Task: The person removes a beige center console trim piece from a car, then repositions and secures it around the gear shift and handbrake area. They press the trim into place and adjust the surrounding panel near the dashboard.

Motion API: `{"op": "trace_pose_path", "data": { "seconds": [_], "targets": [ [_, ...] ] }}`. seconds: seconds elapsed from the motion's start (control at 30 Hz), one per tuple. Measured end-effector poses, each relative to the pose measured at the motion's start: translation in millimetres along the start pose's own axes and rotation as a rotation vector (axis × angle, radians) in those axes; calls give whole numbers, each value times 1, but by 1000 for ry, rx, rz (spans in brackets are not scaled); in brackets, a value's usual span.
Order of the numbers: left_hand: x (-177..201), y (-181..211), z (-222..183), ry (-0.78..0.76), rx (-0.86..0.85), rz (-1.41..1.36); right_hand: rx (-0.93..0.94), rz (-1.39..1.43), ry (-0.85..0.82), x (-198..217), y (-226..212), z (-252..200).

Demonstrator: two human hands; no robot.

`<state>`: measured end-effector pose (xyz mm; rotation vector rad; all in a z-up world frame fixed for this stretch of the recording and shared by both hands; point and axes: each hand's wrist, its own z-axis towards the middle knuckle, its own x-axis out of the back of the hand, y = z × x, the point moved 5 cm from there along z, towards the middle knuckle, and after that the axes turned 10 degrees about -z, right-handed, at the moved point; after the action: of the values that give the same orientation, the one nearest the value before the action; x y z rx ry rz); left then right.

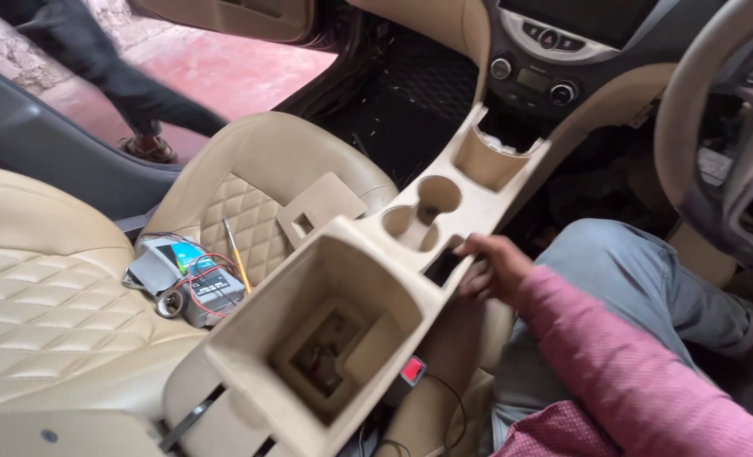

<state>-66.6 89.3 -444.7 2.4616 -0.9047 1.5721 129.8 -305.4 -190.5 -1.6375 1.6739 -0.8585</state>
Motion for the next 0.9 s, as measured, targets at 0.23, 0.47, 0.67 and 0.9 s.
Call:
{"op": "trace_pose_path", "data": {
  "seconds": [0.23, 0.47, 0.67, 0.9],
  "targets": [
    [102, 147, 172, 92, 12, 97, -54, -2, 1, -29, -21, -39],
    [88, 254, 307, 135, 43, 167, 98, -22, 119, -14, -38, -38],
    [106, 301, 354, 210, 71, 237, 6, -96, 73, -21, -28, -49],
    [105, 284, 402, 327, 96, 337, 176, -861, 94, 26, 27, 27]
  ]
}}
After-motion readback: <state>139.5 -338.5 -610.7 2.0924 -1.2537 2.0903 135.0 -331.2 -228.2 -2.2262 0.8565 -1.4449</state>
